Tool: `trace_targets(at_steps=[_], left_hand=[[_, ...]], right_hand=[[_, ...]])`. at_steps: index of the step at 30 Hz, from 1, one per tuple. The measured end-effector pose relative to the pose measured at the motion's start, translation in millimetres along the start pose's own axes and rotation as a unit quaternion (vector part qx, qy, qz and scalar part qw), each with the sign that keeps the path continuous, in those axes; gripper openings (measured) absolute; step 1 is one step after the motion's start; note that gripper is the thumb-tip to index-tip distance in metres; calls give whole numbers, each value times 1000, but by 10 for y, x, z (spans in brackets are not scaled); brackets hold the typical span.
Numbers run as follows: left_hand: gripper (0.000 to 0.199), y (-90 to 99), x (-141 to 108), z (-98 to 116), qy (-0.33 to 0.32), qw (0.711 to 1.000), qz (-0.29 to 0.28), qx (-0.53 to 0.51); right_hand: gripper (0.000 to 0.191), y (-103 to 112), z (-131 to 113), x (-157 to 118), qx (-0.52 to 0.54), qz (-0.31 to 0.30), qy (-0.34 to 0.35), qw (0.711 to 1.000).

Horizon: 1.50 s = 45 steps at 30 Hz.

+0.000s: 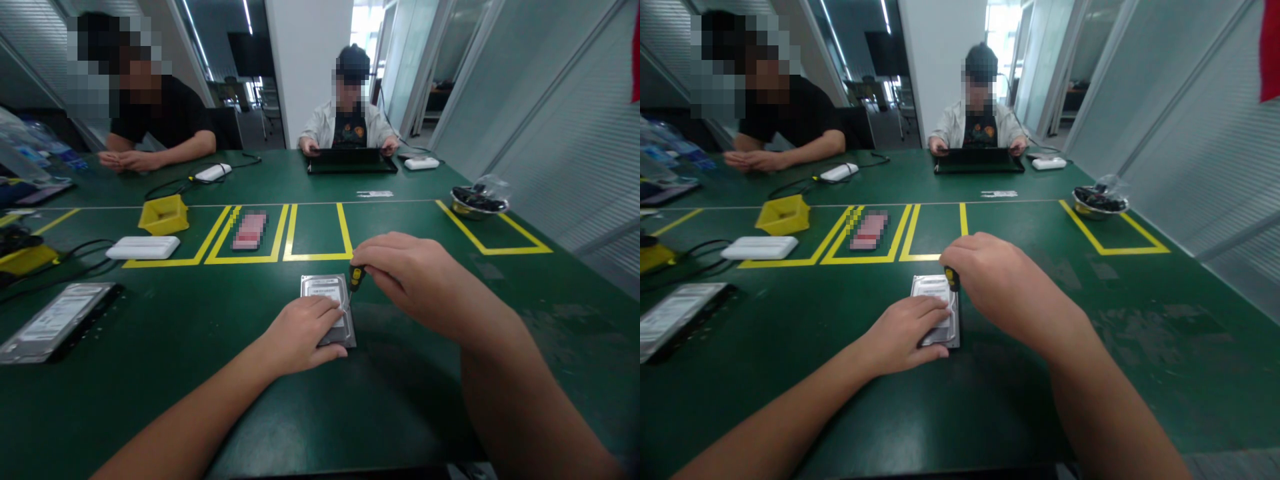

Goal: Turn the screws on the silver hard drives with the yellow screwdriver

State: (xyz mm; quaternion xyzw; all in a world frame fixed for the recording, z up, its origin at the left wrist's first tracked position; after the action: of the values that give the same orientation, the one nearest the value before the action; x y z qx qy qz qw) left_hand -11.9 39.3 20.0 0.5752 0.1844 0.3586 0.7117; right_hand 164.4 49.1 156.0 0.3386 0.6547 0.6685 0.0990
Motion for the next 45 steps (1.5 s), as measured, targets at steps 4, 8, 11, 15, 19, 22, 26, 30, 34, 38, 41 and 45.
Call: trace_targets(at_steps=[4,8,11,15,19,22,26,30,34,38,41,45], left_hand=[[59,5,3,-1,-2,1000,3,-1],[58,10,3,1,0,1000,2,-4],[57,14,3,5,0,1000,1,-5],[57,19,8,8,-1,1000,2,-3],[56,21,10,9,-1,1000,6,-5],[57,18,5,6,-2,1000,7,-6],[58,11,1,-3,1,1000,3,-5],[58,6,3,-6,1,1000,0,-2],[58,5,4,-2,0,1000,3,-1],[58,8,-1,-1,-2,1000,11,-4],[57,13,-2,-1,-4,1000,13,-4],[56,20,0,3,-3,1000,12,-3]], right_hand=[[20,10,-2,1,0,-4,-10,1000],[20,16,-6,-6,3,-10,-24,1000],[21,16,-13,-11,4,-6,-20,1000],[21,12,-12,-8,5,-1,-13,1000],[21,-1,3,-4,5,-9,-6,1000],[23,-5,12,-10,9,-3,0,1000],[26,-15,13,-20,4,8,10,1000],[27,-18,11,-18,2,13,15,1000],[25,-8,-4,-2,5,0,8,1000],[20,-4,-19,5,8,-13,-7,1000],[20,2,-19,2,9,-13,-12,1000],[20,9,-15,3,9,-9,-11,1000]])
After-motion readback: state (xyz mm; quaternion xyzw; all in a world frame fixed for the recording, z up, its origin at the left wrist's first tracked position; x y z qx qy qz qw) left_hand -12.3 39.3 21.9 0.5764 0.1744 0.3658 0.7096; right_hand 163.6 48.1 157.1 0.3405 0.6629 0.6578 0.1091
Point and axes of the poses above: each hand's wrist, its own x-axis towards the middle knuckle, its own y-axis out of the back of the hand, z = x × y, the point moved 3 cm from there along x, towards the middle knuckle, and after that the axes turned 9 degrees about y, right-handed, at the moved point
